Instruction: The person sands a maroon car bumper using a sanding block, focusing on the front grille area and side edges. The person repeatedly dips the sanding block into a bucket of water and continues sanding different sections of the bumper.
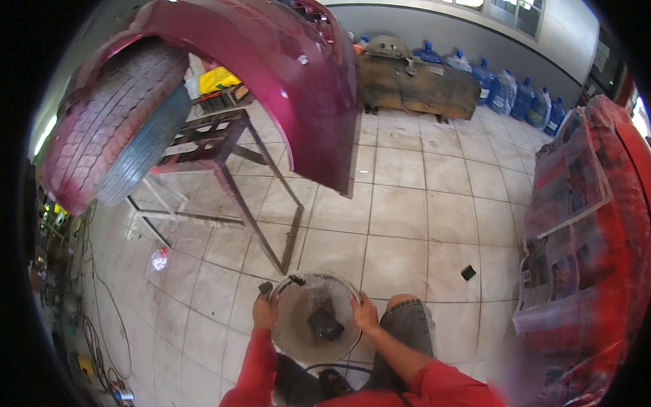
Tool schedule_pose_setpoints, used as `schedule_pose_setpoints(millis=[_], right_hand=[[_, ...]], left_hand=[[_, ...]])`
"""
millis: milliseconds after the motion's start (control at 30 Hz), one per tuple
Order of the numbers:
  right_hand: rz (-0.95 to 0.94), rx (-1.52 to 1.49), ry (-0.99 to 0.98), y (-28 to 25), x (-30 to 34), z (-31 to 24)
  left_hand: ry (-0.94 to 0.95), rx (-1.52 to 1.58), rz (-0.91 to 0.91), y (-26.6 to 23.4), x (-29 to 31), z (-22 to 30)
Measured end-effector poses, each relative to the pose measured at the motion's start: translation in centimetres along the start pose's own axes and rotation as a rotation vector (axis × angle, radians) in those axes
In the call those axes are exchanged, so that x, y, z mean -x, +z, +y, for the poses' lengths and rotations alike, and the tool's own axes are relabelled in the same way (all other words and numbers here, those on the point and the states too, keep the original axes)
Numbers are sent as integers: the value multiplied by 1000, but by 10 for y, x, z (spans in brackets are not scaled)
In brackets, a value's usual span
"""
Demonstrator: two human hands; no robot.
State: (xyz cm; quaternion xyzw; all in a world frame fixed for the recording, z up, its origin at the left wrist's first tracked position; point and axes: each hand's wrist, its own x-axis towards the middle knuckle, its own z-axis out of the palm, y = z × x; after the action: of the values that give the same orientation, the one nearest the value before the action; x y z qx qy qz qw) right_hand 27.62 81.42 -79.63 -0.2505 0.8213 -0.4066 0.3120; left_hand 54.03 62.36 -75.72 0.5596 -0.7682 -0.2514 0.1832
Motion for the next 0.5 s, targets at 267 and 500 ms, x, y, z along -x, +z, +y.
schedule_pose_setpoints(millis=[267,500], right_hand=[[-92,456,-143,-16,-106,-91],[26,429,-138,-17,-39,-63]], left_hand=[[240,47,235,-26,-39,85],[174,-199,-732,103,-52,55]])
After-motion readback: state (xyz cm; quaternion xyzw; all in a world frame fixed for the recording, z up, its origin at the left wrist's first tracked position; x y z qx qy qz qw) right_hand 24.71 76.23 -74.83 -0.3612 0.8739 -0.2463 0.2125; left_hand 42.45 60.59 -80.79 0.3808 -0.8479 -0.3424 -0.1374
